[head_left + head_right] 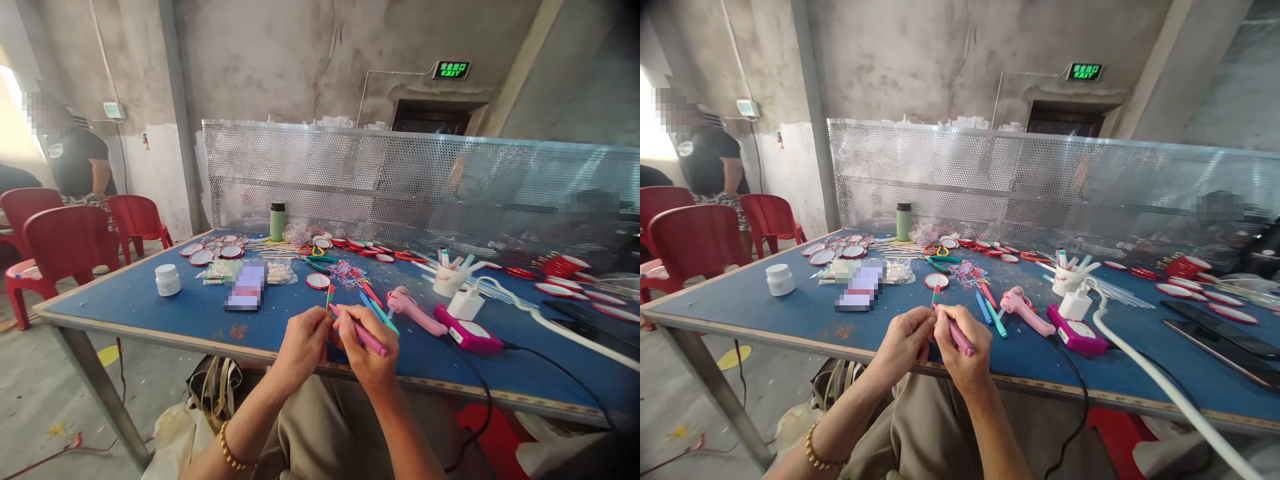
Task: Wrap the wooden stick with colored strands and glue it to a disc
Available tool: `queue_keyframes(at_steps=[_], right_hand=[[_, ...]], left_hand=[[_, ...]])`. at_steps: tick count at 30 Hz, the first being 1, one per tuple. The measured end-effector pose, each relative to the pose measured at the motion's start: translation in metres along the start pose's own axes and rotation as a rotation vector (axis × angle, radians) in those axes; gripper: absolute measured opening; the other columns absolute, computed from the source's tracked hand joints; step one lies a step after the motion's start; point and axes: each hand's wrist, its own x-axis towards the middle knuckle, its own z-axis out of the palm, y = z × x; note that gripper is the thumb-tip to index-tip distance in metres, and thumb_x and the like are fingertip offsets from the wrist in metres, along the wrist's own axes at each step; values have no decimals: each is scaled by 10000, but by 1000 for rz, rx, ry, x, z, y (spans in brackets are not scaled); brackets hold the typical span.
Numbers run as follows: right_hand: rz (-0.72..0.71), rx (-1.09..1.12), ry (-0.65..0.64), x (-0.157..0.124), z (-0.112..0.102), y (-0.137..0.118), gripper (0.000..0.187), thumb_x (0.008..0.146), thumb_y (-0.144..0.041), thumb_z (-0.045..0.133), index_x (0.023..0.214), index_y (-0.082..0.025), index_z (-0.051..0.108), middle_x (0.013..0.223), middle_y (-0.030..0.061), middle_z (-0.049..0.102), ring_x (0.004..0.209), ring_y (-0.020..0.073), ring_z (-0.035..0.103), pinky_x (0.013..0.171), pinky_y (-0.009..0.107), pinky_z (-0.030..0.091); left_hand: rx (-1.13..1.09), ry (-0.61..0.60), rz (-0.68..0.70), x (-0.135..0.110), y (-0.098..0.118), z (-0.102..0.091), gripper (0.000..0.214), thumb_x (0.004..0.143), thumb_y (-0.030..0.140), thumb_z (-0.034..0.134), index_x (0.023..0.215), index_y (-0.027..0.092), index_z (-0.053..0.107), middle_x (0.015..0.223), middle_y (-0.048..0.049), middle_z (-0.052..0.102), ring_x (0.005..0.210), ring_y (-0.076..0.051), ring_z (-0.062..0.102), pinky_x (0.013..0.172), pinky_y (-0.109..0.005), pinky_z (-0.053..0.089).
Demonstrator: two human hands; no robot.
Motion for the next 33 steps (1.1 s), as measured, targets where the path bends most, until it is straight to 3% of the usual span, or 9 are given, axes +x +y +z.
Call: queue_keyframes(at_steps=[19, 26, 33], right_hand=[[3, -32, -18, 1, 0, 1, 141, 945, -186, 526, 871, -207, 643, 737, 15, 731, 647, 147, 711, 627, 253, 575], [-1, -15, -4, 0, 0, 2, 128, 933, -154, 535, 882, -199, 644, 739, 11, 731, 642, 139, 707, 627, 242, 566], [46, -34, 26, -3, -1, 3, 120, 938, -173, 542, 884, -192, 647, 730, 18, 724, 624, 140, 703, 585, 244, 555]], left_hand=[[-11, -7, -14, 0, -1, 0, 363, 928, 466, 445, 715, 183, 527, 567, 36, 566, 380, -81, 496, 417, -193, 330], [-3, -3, -5, 0, -3, -1, 338, 937, 415, 445, 707, 180, 522, 533, 47, 543, 373, -76, 492, 426, -182, 338], [-27, -11, -5, -1, -2, 0, 310, 937, 384, 450, 730, 173, 540, 601, 25, 614, 377, -76, 503, 415, -183, 336]])
